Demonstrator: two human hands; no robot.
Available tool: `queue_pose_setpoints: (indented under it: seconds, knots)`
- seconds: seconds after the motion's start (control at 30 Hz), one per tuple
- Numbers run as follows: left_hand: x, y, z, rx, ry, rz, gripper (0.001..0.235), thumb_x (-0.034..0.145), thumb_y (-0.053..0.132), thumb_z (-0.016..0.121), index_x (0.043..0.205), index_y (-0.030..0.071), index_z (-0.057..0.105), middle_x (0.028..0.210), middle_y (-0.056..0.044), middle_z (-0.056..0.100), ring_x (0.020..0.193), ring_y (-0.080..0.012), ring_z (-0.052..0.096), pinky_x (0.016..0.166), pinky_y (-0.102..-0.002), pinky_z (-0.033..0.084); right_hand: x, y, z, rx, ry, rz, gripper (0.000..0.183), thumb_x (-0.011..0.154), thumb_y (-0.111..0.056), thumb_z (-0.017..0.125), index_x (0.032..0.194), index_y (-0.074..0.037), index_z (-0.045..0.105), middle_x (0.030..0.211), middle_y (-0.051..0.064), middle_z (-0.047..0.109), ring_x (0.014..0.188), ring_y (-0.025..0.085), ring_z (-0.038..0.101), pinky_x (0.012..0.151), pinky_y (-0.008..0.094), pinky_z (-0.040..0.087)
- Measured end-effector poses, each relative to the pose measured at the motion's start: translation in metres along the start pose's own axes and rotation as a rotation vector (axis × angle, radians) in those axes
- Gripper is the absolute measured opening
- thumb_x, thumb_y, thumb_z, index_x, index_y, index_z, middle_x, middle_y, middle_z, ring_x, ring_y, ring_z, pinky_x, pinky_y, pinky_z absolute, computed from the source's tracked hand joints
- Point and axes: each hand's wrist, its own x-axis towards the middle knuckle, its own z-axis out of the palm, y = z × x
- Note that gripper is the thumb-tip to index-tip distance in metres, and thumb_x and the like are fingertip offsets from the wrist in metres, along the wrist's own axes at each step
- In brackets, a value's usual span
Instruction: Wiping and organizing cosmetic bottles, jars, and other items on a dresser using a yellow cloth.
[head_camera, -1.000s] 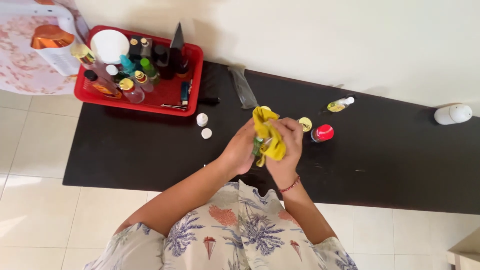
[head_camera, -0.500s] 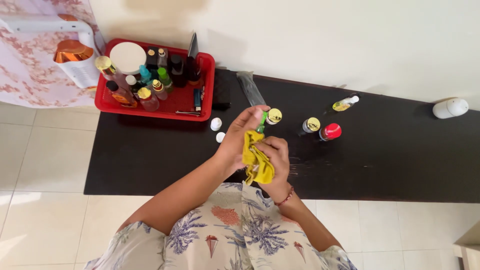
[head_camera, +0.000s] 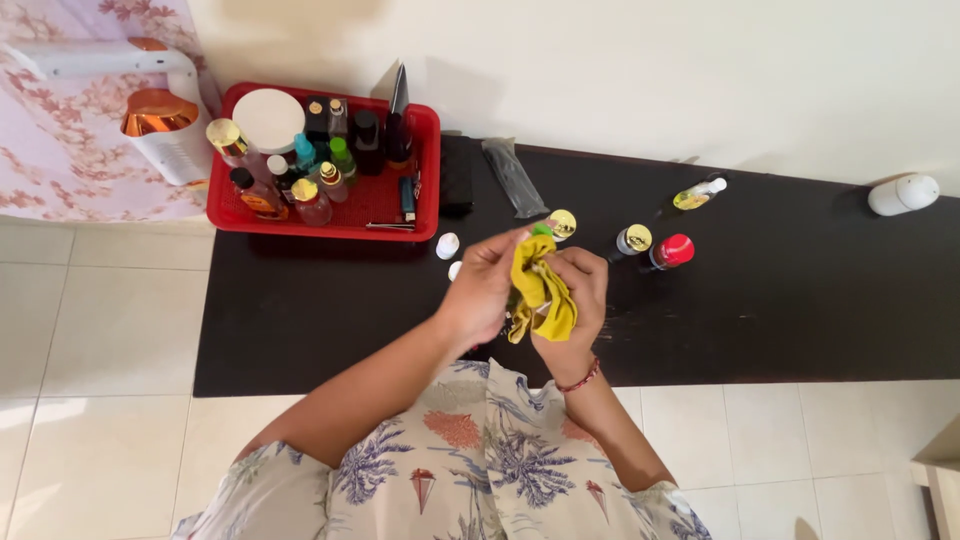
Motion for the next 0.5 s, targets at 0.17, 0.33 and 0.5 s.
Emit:
queue_pose_setpoints:
  seconds: [0.17, 0.33, 0.5]
  knots:
    - [-0.011, 0.027, 0.001, -0.145, -0.140, -0.044, 0.040, 0.107, 0.032, 0.061, 0.134, 0.003, 0.067, 0.092, 0.002, 0.061, 0.079, -0.0050, 0.057, 0.069, -0.022, 0.049, -0.006, -0.001, 0.004, -0.039, -0.010, -0.113, 0.042, 0.081, -0.005, 0.082, 0.119, -0.001, 0.064, 0.119, 0.013, 0.056, 0.109, 0.028, 0.061, 0.095, 0.037, 0.052]
    - [-0.013, 0.040, 0.005, 0.254, 0.030, 0.107, 0.030, 0.099, 0.031, 0.058, 0.122, 0.012, 0.060, 0.088, 0.006, 0.060, 0.073, -0.0024, 0.053, 0.058, -0.020, 0.043, 0.008, -0.001, -0.006, -0.085, -0.067, 0.036, 0.036, 0.084, -0.002, 0.078, 0.117, 0.000, 0.066, 0.121, 0.013, 0.060, 0.111, 0.028, 0.065, 0.095, 0.035, 0.054]
    - [-0.012, -0.011, -0.020, 0.315, -0.028, 0.223, 0.036, 0.118, 0.037, 0.052, 0.100, 0.006, 0.059, 0.080, 0.005, 0.050, 0.074, -0.0018, 0.043, 0.064, -0.020, 0.041, 0.014, -0.015, 0.004, -0.086, 0.020, 0.082, 0.045, 0.093, 0.002, 0.071, 0.137, -0.001, 0.063, 0.129, 0.015, 0.056, 0.119, 0.027, 0.061, 0.103, 0.036, 0.052]
